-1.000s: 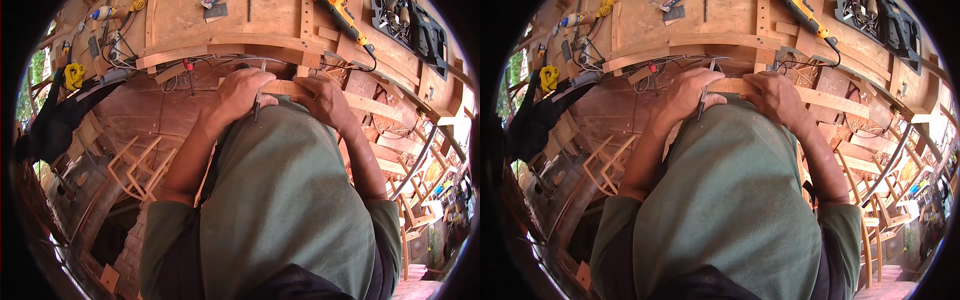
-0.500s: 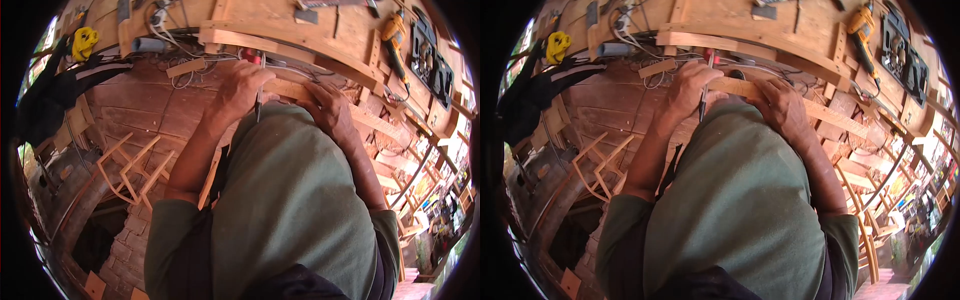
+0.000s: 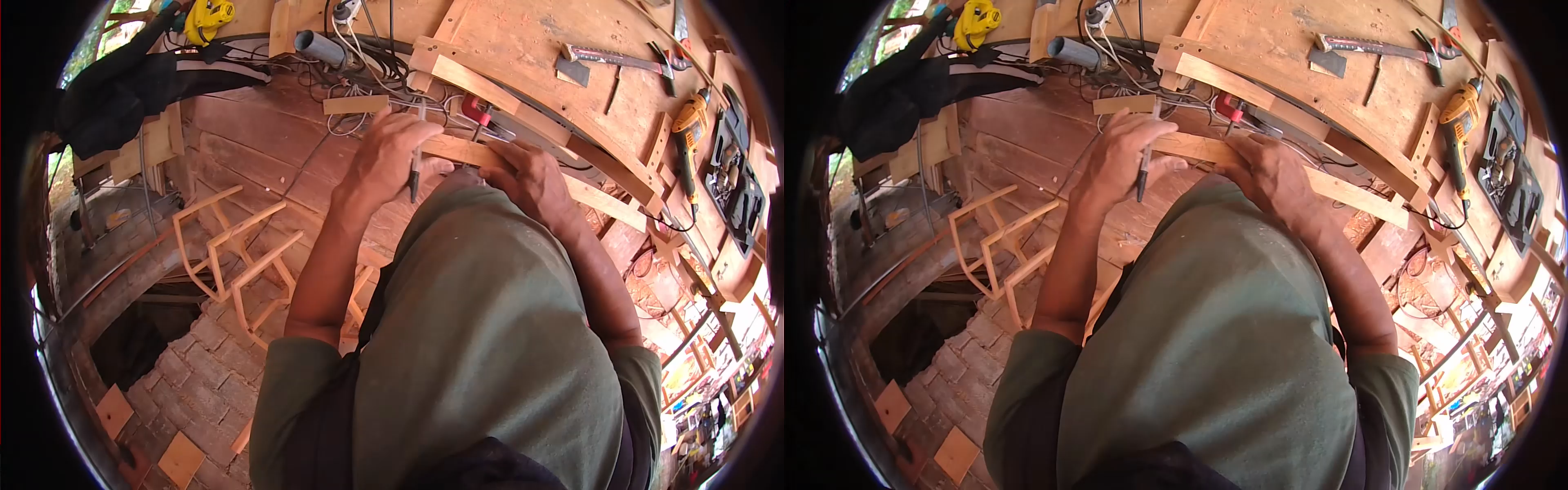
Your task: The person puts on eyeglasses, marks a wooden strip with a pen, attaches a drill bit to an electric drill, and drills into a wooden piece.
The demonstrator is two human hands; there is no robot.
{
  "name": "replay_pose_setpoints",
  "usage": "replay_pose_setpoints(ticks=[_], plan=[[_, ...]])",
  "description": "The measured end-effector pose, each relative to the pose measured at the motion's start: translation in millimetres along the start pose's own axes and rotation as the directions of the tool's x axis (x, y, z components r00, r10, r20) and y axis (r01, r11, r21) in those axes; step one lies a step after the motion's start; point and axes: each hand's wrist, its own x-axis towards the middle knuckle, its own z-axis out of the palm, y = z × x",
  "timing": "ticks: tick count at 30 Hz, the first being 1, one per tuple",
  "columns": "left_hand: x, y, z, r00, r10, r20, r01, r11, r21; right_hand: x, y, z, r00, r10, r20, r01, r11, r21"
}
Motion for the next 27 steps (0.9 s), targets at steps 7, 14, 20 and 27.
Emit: replay_pose_setpoints(ticks=[7,14,20,27], plan=[[13.8,-47.4,-15.3,0.999,0.042,-0.023,-0.039,0.994,0.105,41.4,-4.2,19.9,0.999,0.043,0.018,-0.044,0.995,0.093],[62.2,-125.7,-27.9,0.993,0.091,0.081,-0.092,0.996,0.014,109.7,13.5,42.5,0.993,0.111,0.033,-0.114,0.987,0.115],[104.3,-173.0,-37.9,0.958,0.154,0.241,-0.142,0.988,-0.065,146.6,18.5,60.3,0.969,0.248,-0.014,-0.247,0.968,0.051],[128.7,-191.0,-29.7,0.916,0.213,0.339,-0.176,0.975,-0.137,153.5,17.9,61.5,0.929,0.368,-0.037,-0.366,0.929,0.049]])
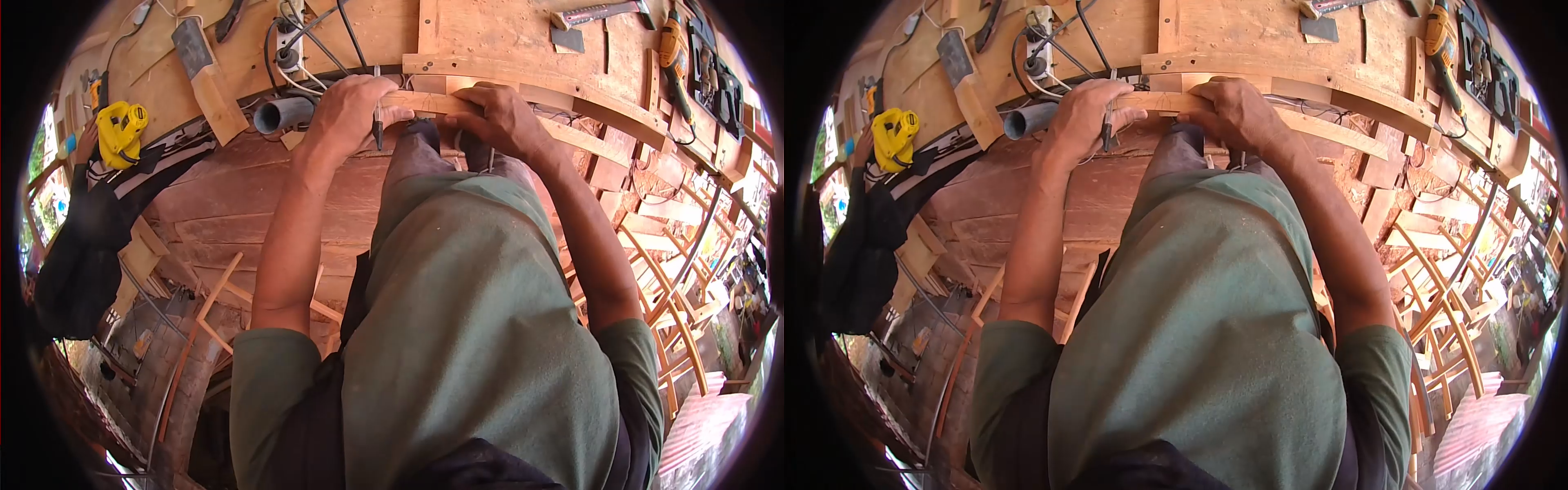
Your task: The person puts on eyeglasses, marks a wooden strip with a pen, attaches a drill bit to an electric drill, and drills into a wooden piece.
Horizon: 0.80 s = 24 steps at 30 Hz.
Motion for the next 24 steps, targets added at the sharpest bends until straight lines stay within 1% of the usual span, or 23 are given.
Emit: replay_pose_setpoints(ticks=[4,7,10,13,16,19,22,24], plan=[[3.4,-2.7,1.5,1.0,-0.002,0.023,0.002,1.0,0.001,2.8,5.9,2.4,1.0,0.006,-0.001,-0.006,0.999,0.032],[3.4,-5.8,7.5,1.0,-0.01,0.026,0.009,1.0,0.017,4.6,6.9,1.3,0.997,-0.058,-0.051,0.06,0.998,0.027],[3.9,-4.0,7.0,0.999,-0.034,0.039,0.032,0.999,0.039,8.0,17.1,2.1,0.99,-0.129,-0.052,0.13,0.991,0.026],[3.1,-3.6,6.2,0.998,-0.056,0.022,0.056,0.998,0.009,10.8,13.5,-2.4,0.994,-0.113,-0.006,0.114,0.993,0.011],[4.4,-1.7,3.8,0.999,-0.05,0.021,0.05,0.999,0.003,12.4,12.6,-4.5,0.998,-0.048,0.042,0.044,0.995,0.088],[4.5,-6.0,6.1,0.999,-0.039,0.012,0.039,0.999,0.003,14.6,15.8,-6.0,0.996,-0.072,0.052,0.069,0.997,0.045],[4.6,-8.3,8.0,1.0,-0.01,-0.017,0.009,1.0,-0.018,17.0,14.1,-9.0,0.996,-0.059,0.061,0.056,0.997,0.047],[5.0,-8.5,8.4,1.0,-0.02,-0.015,0.02,1.0,-0.013,18.9,18.0,-7.6,0.995,-0.088,0.051,0.086,0.995,0.049]])
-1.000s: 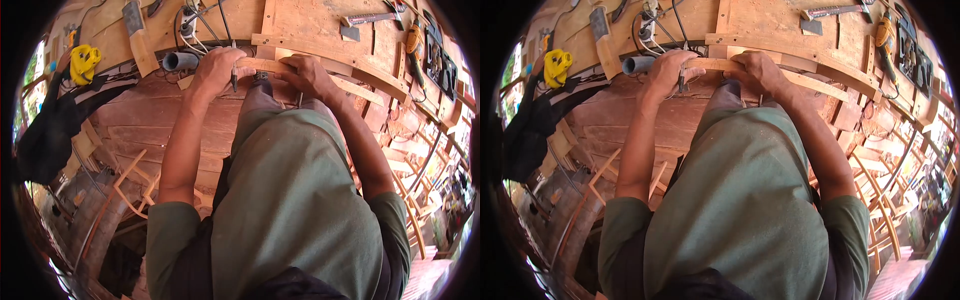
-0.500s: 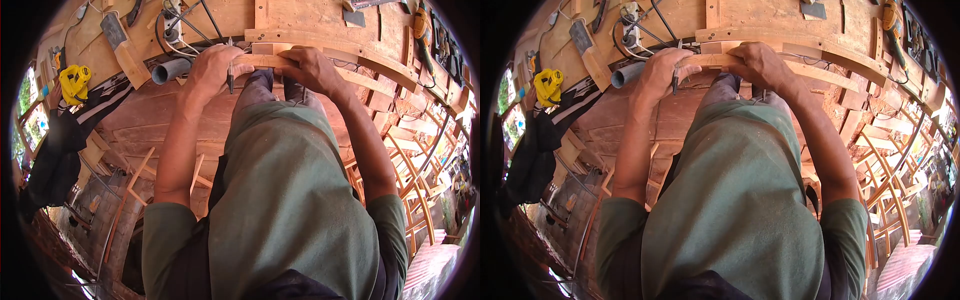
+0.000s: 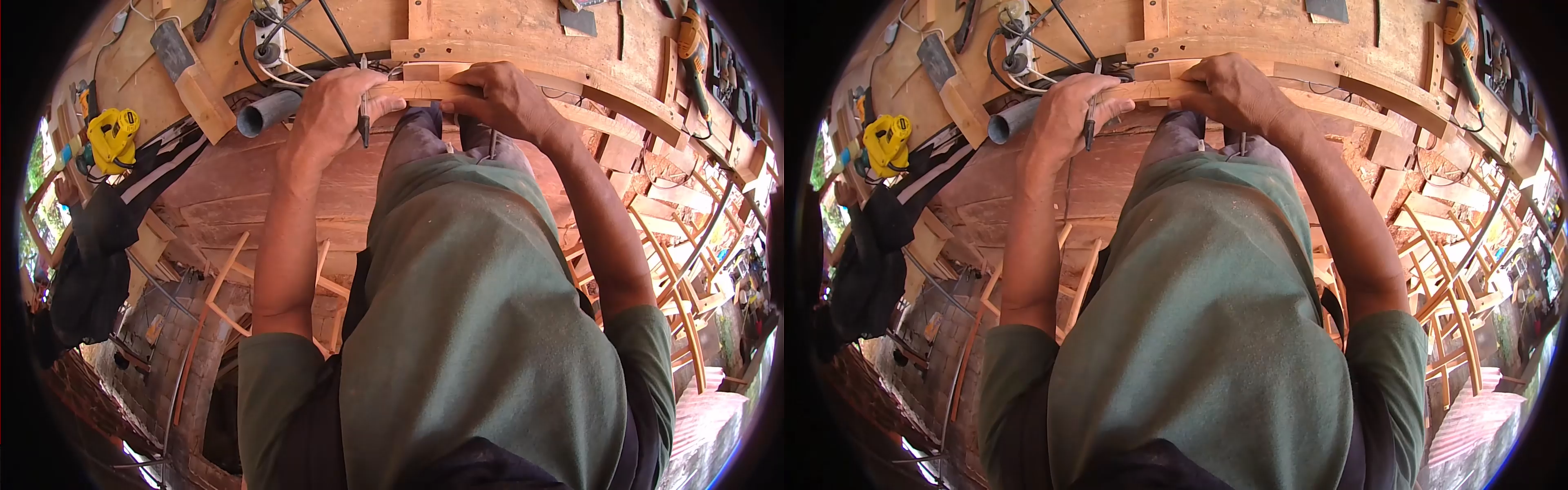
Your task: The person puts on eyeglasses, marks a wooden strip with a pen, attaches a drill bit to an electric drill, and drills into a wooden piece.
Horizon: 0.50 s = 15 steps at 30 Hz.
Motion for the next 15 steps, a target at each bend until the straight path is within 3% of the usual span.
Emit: replay_pose_setpoints(ticks=[10,15], plan=[[2.1,0.1,-2.9,0.999,-0.04,0.031,0.04,0.999,-0.004,5.2,-4.9,-7.5,0.991,0.108,0.076,-0.108,0.994,-0.004],[4.1,-0.2,-4.3,0.997,-0.052,0.049,0.053,0.999,-0.01,5.3,-2.2,-5.4,0.996,0.07,0.048,-0.07,0.998,-0.007]])
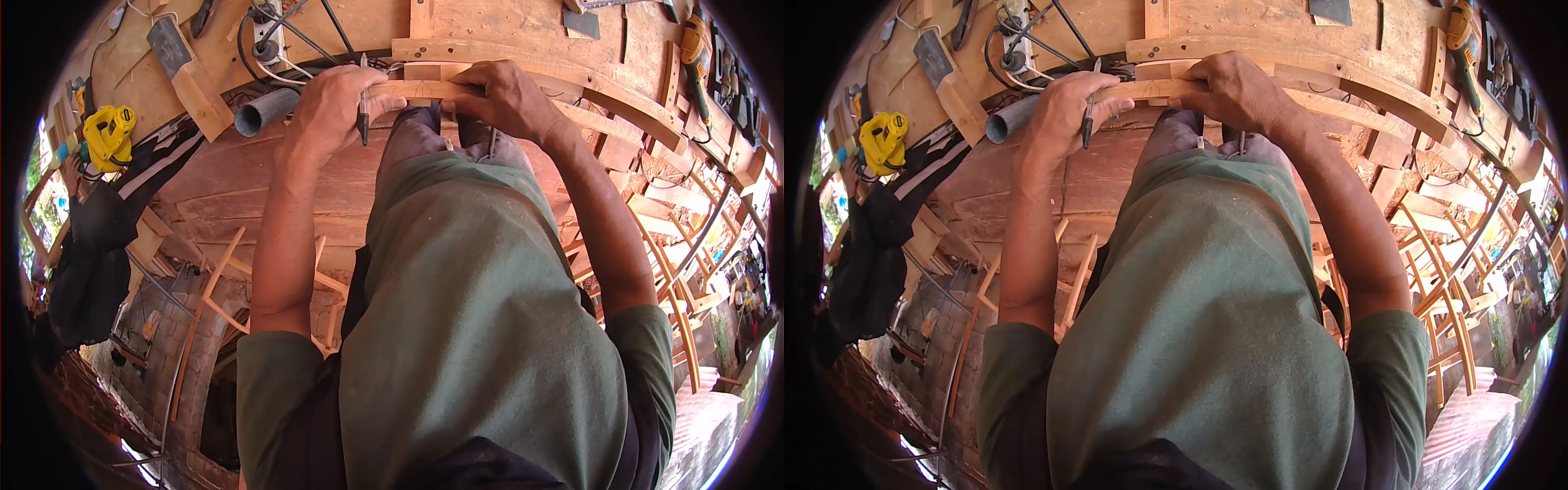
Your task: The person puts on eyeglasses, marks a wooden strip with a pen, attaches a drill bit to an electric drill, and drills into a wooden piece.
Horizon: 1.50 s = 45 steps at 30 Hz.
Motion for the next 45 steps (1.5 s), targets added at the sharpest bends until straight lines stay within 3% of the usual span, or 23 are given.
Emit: replay_pose_setpoints(ticks=[22,37,40,43,45], plan=[[3.8,-1.4,-3.2,0.999,-0.01,0.048,0.012,0.999,-0.037,1.6,-0.4,-3.4,0.989,0.112,0.093,-0.12,0.989,0.09],[1.3,-0.4,-1.6,1.0,-0.006,0.007,0.007,0.998,-0.059,2.3,5.4,0.9,0.999,0.024,0.028,-0.025,1.0,0.014],[1.5,3.8,-3.0,0.999,0.027,-0.038,-0.028,0.999,-0.023,2.6,0.3,-1.0,0.987,0.135,0.082,-0.14,0.988,0.069],[1.3,6.8,-5.5,0.984,-0.108,-0.143,0.082,0.981,-0.174,1.3,-2.8,-0.7,0.987,0.152,0.053,-0.155,0.986,0.056],[3.9,15.4,-4.0,0.944,-0.203,-0.262,0.007,0.803,-0.597,2.1,-3.2,-2.6,0.991,0.114,0.076,-0.117,0.993,0.029]])
